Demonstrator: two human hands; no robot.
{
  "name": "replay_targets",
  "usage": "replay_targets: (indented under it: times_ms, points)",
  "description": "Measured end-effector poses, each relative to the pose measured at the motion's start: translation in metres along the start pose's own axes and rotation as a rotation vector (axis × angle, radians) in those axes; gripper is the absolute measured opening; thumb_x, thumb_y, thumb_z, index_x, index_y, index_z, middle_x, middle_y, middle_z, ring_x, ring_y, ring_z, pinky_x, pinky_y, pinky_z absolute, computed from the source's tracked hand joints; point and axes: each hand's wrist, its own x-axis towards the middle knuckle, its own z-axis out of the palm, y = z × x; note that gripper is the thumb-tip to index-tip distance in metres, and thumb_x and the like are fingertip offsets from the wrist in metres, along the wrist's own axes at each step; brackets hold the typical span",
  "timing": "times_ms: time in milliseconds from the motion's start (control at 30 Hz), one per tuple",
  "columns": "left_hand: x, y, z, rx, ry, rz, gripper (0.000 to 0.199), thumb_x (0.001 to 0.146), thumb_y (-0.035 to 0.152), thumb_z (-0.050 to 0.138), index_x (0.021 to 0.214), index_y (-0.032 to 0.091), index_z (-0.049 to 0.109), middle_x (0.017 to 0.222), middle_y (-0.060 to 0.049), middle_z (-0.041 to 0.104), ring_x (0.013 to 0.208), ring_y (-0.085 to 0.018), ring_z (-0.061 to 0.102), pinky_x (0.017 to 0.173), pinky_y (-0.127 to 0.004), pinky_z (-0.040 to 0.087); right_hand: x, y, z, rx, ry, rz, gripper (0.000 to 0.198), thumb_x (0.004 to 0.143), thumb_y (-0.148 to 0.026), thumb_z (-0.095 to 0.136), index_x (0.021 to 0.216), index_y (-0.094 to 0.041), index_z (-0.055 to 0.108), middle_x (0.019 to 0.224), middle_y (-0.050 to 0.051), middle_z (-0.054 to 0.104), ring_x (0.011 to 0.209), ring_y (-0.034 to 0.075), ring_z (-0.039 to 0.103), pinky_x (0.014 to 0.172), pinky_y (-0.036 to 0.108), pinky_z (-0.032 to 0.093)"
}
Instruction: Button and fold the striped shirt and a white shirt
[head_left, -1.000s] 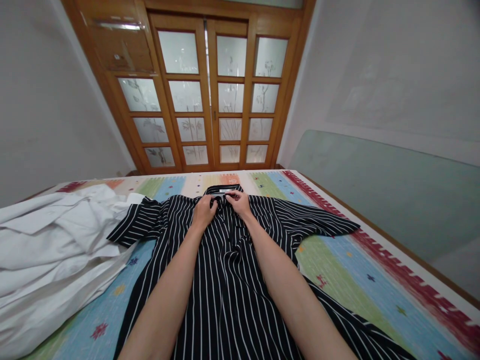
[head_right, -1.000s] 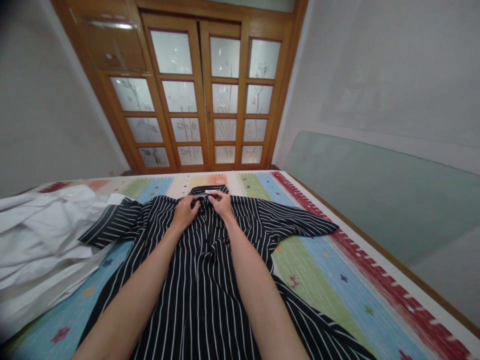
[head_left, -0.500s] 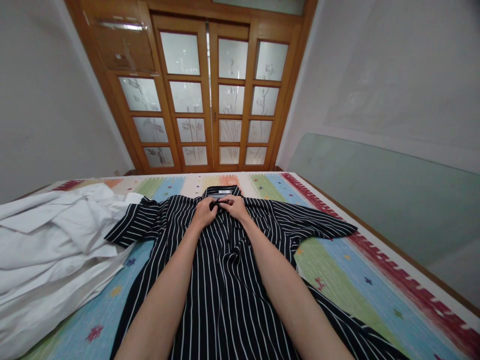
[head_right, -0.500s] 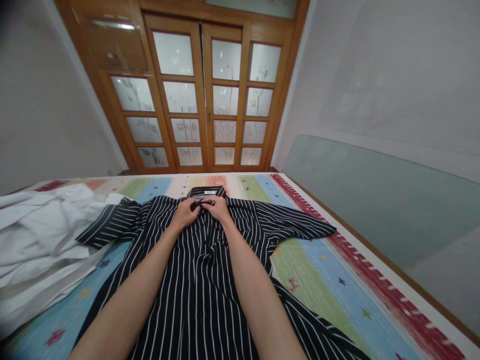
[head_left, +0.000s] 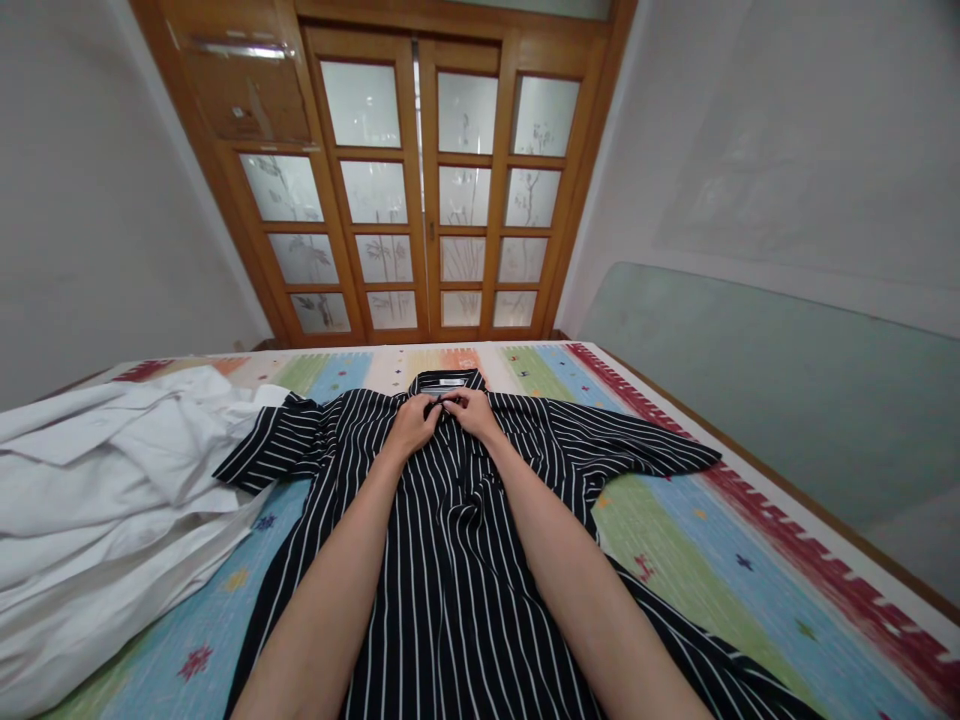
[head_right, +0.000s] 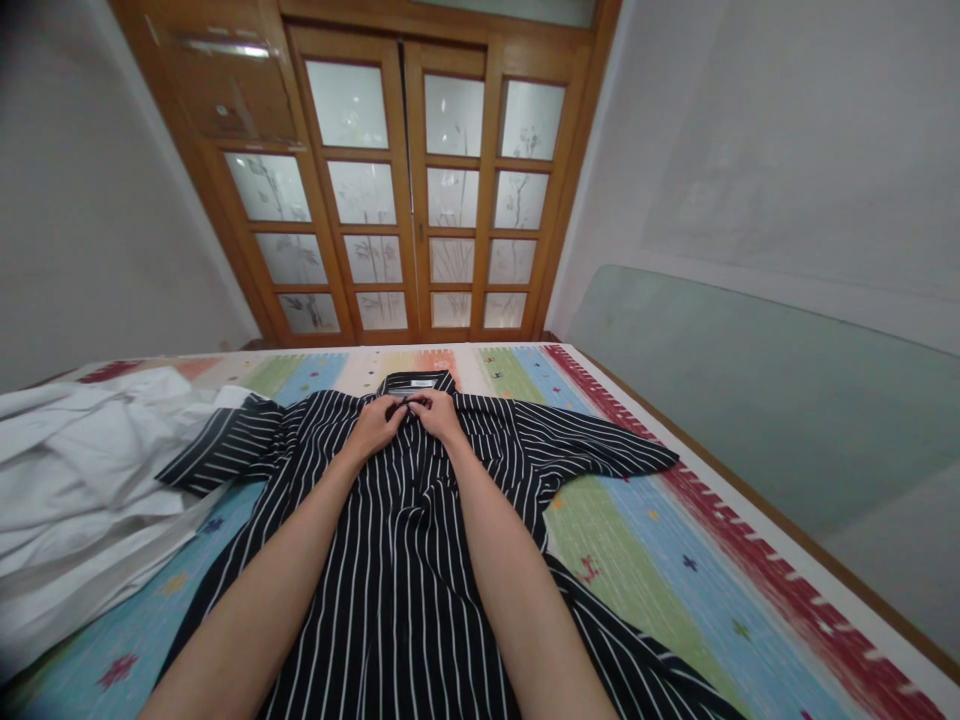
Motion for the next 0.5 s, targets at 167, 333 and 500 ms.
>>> replay_targets:
  times_ms: [167, 333, 500]
  points:
    - [0.0002, -0.0043, 0.0042, 0.014, -0.014, 0.010, 0.017, 0.091, 0.022, 0.048, 0.097, 0.016, 0.063, 0.100, -0.011, 0.069, 0.097, -0.024, 0.064, 0.092, -0.040, 0.050, 0.0001, 0.0017, 0.0024, 0.002, -0.005, 0.006, 0.018, 0.075, -0.013, 0.061, 0.085, -0.018, 0.075, 0.077, 0.001, 0.072, 0.055, 0.011, 0.052, 0.059, 0.024, 0.045]
    - [0.0009, -0.0056, 0.0056, 0.055, -0.046, 0.017, 0.018, 0.092, 0.021, 0.046, 0.097, 0.016, 0.062, 0.099, -0.012, 0.069, 0.096, -0.025, 0.064, 0.090, -0.041, 0.050, -0.0013, 0.0002, 0.0027, -0.008, 0.011, 0.024, 0.017, 0.076, -0.015, 0.061, 0.086, -0.017, 0.074, 0.079, 0.002, 0.072, 0.055, 0.011, 0.053, 0.059, 0.024, 0.046]
    - [0.0004, -0.0020, 0.0038, 0.091, -0.071, 0.003, 0.020, 0.093, 0.022, 0.044, 0.098, 0.015, 0.062, 0.101, -0.014, 0.069, 0.098, -0.026, 0.064, 0.090, -0.042, 0.049, -0.0021, -0.0041, 0.0009, -0.106, 0.047, -0.015, 0.015, 0.075, -0.014, 0.062, 0.084, -0.017, 0.074, 0.081, 0.002, 0.072, 0.059, 0.012, 0.056, 0.063, 0.026, 0.048]
